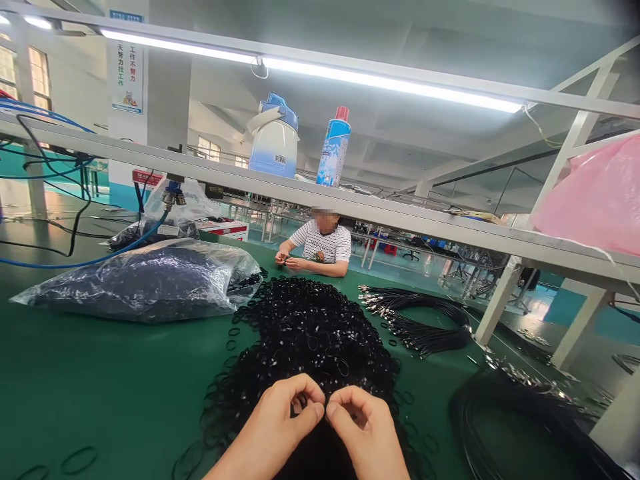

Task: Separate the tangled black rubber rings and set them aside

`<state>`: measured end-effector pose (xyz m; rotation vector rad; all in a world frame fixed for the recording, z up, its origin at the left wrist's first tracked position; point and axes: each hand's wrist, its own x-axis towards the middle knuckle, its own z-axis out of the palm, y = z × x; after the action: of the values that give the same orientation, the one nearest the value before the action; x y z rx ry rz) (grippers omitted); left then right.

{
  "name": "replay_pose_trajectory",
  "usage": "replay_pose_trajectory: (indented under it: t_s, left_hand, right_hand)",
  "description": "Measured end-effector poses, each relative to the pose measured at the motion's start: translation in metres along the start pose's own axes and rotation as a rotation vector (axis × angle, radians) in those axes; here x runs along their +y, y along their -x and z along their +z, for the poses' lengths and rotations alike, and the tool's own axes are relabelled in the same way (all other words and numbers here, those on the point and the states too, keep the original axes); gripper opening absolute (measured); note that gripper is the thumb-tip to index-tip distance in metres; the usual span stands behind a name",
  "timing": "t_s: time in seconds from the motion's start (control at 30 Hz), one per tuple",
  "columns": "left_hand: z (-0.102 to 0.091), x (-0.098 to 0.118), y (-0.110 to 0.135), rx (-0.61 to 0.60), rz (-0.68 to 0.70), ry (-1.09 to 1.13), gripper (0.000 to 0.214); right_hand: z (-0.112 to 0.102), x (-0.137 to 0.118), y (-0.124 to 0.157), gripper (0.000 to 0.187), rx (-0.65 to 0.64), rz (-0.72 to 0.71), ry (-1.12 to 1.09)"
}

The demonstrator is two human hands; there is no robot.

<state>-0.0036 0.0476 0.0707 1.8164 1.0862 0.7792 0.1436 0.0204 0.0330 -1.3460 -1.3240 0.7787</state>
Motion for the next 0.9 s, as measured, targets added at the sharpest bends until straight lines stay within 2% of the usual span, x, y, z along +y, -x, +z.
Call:
replay_pose_trajectory:
  t_s: [0.1, 0.2, 0.3, 0.4, 0.53, 0.67, 0.8, 0.9]
  left_hand:
    - [0.001, -0.002, -0.001, 0.002, -0.029, 0.071, 0.016]
    - [0.001, -0.009, -0.005, -0.021, -0.148, 0.409, 0.011]
    - [0.0, -0.015, -0.009, -0.051, -0.281, 0.856, 0.031]
    - [-0.003, -0.019, -0.009, -0.101, -0.371, 1.081, 0.049]
    - [-0.001, -0.019, -0.006, -0.143, -0.398, 1.186, 0.055]
    - [0.001, -0.015, -0.004, -0.157, -0.386, 1.211, 0.056]
    - [0.003, -0.011, -0.004, -0.161, -0.392, 1.171, 0.055]
    - [0.002, -0.013, -0.005, -0.123, -0.38, 1.136, 0.046]
  right_hand:
    - [0.001, 0.0, 0.0, 0.02, 0.002, -0.001, 0.044]
    - [-0.005, -0.001, -0.001, 0.021, 0.009, 0.006, 0.148]
    - [-0.012, 0.002, -0.001, 0.02, 0.079, -0.011, 0.33]
    - [-0.015, 0.005, 0.0, 0.012, 0.151, -0.087, 0.445]
    - [-0.007, 0.003, 0.006, 0.015, 0.172, -0.264, 0.402]
    - [0.008, 0.001, 0.011, 0.013, 0.143, -0.436, 0.453]
    - [0.019, 0.008, 0.013, 0.015, 0.096, -0.45, 0.493]
    - [0.018, 0.011, 0.011, 0.014, 0.087, -0.44, 0.476]
